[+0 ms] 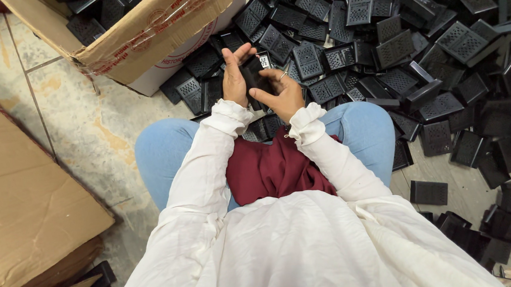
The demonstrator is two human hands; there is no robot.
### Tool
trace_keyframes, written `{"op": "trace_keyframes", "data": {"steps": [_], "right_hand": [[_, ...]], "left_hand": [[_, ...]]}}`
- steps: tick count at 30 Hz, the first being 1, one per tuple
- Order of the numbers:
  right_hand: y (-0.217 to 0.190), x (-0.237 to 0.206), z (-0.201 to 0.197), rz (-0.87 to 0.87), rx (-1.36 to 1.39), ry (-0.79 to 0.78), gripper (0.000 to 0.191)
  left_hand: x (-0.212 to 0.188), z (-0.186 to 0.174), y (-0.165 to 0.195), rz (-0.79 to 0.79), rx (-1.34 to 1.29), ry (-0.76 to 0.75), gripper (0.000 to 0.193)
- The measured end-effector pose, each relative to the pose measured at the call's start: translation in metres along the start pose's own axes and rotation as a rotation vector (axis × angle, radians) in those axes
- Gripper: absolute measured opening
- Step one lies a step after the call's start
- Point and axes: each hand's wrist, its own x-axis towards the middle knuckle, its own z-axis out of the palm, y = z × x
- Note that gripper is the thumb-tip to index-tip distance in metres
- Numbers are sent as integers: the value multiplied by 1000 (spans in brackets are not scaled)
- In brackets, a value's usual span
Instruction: The person sits on the floor and repeatedly picks up small black plastic parts from a pile, inspects them by turning them over, and places them into a cardboard box. The person handles the parts one at a time, occasionally moving the pile aside to reach more items.
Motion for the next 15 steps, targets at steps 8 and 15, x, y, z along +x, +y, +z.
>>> {"op": "trace_keyframes", "data": {"steps": [8, 15], "right_hand": [[6, -2, 0, -29, -31, 37, 55], [22, -3, 1, -222, -127, 13, 48]], "left_hand": [[-13, 8, -1, 38, 12, -78, 60], [-10, 7, 2, -98, -277, -95, 40]]}}
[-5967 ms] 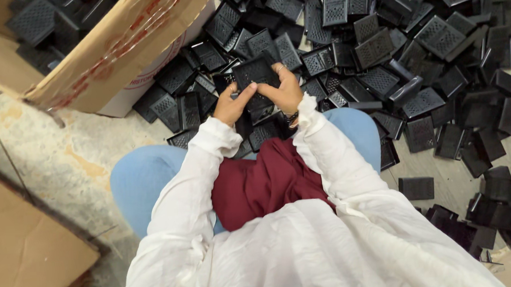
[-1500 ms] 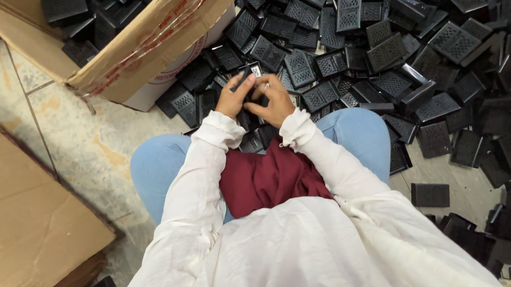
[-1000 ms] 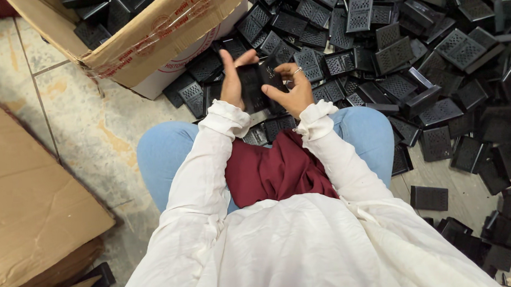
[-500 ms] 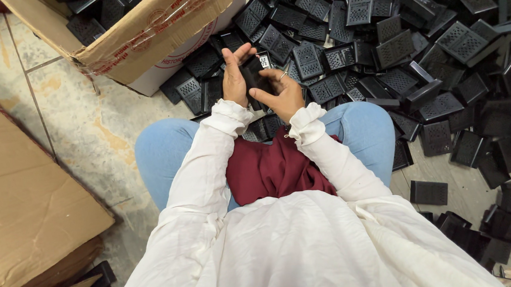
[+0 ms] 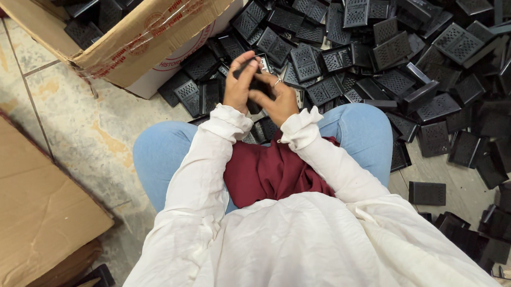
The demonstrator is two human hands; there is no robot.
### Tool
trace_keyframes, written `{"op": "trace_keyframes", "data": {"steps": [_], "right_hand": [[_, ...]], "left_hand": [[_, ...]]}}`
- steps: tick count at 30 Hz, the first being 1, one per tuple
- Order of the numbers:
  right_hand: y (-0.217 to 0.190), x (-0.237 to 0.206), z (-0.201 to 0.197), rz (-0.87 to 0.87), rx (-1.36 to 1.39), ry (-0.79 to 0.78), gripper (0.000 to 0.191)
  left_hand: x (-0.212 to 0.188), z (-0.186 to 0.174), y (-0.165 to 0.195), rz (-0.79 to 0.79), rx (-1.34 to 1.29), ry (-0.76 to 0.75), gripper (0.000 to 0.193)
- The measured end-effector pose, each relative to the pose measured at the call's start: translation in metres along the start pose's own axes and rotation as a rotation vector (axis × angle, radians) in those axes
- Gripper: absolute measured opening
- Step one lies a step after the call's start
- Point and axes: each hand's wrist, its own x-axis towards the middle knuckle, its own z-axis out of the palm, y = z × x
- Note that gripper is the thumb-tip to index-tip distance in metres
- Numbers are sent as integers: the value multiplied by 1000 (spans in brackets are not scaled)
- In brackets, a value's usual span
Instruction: The person sits on the floor and repeatedly picks up small black plastic parts from a pile, inspects them by turning them over, and places them into a cardboard box. The person handles the parts one at a time, occasionally moving the pile aside to reach more items.
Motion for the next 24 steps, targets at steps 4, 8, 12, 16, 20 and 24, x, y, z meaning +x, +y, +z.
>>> {"op": "trace_keyframes", "data": {"steps": [4, 8, 12, 16, 20, 24], "right_hand": [[13, 11, -18, 340, 401, -33, 39], [24, 12, -31, 535, 620, -90, 31], [26, 12, -35, 457, 536, 43, 34], [28, 17, -38, 364, 416, 49, 39], [40, 19, -45, 199, 89, -58, 46], [57, 20, -58, 276, -172, -173, 48]], "left_hand": [[6, -1, 20, 27, -145, 8, 38], [8, 0, 36, -27, -221, -69, 43], [-1, 5, 31, -9, 136, 31, 40], [2, 5, 47, 147, 686, 77, 42], [64, -13, 130, 135, 435, 444, 56], [140, -40, 209, 201, -254, 110, 67]]}}
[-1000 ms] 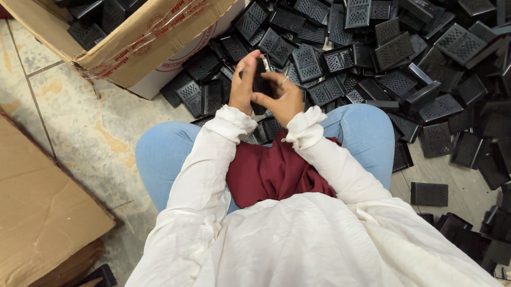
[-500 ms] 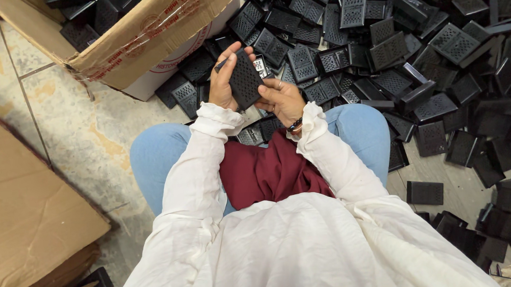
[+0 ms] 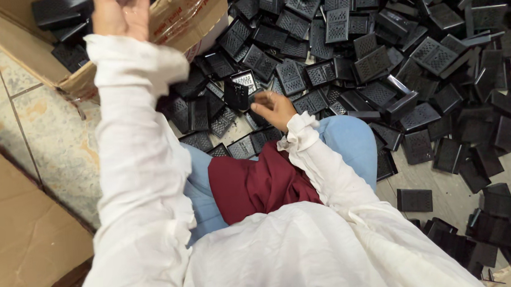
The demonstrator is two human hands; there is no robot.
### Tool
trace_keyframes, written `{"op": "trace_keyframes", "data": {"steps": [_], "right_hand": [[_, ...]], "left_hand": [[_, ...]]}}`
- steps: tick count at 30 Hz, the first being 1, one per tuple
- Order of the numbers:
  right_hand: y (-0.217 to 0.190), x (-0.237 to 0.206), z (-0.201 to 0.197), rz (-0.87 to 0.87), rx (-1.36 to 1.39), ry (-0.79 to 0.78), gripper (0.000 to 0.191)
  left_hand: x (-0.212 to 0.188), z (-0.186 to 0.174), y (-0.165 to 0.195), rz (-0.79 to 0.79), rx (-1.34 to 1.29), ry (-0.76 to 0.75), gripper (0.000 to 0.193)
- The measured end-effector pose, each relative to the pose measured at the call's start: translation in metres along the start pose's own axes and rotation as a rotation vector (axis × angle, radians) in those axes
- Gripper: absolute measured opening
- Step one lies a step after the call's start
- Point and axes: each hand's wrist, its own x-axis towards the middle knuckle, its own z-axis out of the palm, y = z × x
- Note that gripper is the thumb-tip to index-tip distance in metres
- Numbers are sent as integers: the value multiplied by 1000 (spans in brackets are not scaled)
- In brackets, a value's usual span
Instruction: The person sits on the floor and repeatedly picks up small black plastic parts from a pile, inspects them by turning them over, and places them into a cardboard box. The person handles the parts one at a time, occasionally moving the pile aside to reach more items.
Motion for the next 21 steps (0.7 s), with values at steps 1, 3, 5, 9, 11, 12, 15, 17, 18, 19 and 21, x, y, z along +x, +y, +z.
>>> {"op": "trace_keyframes", "data": {"steps": [1, 3, 5, 9, 11, 12, 15, 17, 18, 19, 21], "right_hand": [[4, 1, -3, 6, -43, -18, 48], [9, 6, -14, 8, -116, -44, 49], [10, 12, -31, 5, -173, -57, 50], [4, 38, -95, -10, -470, -14, 54], [1, 64, -135, 46, -549, 42, 57], [-2, 81, -157, 92, -632, 86, 56], [-11, 139, -210, -120, -652, 320, 60], [-22, 178, -247, -221, -740, 481, 55], [-28, 194, -263, -276, -773, 552, 53], [-33, 209, -281, -263, -752, 569, 48], [-44, 235, -311, -225, -728, 602, 44]], "left_hand": [[10, -1, 2, -46, 3, 78, 65], [9, -6, -16, -137, 50, 137, 56], [-11, -10, -57, -237, 275, 64, 45], [-51, -20, -152, -335, 805, -28, 40], [-52, -23, -186, -172, 1103, -145, 53], [-47, -23, -199, -41, 1190, -240, 61], [-8, -13, -233, 124, 1442, -337, 72], [29, 1, -256, 237, 1510, -364, 74], [50, 9, -268, 331, 1499, -388, 75], [72, 18, -281, 426, 1484, -409, 76], [112, 37, -305, 381, 1481, -375, 81]]}}
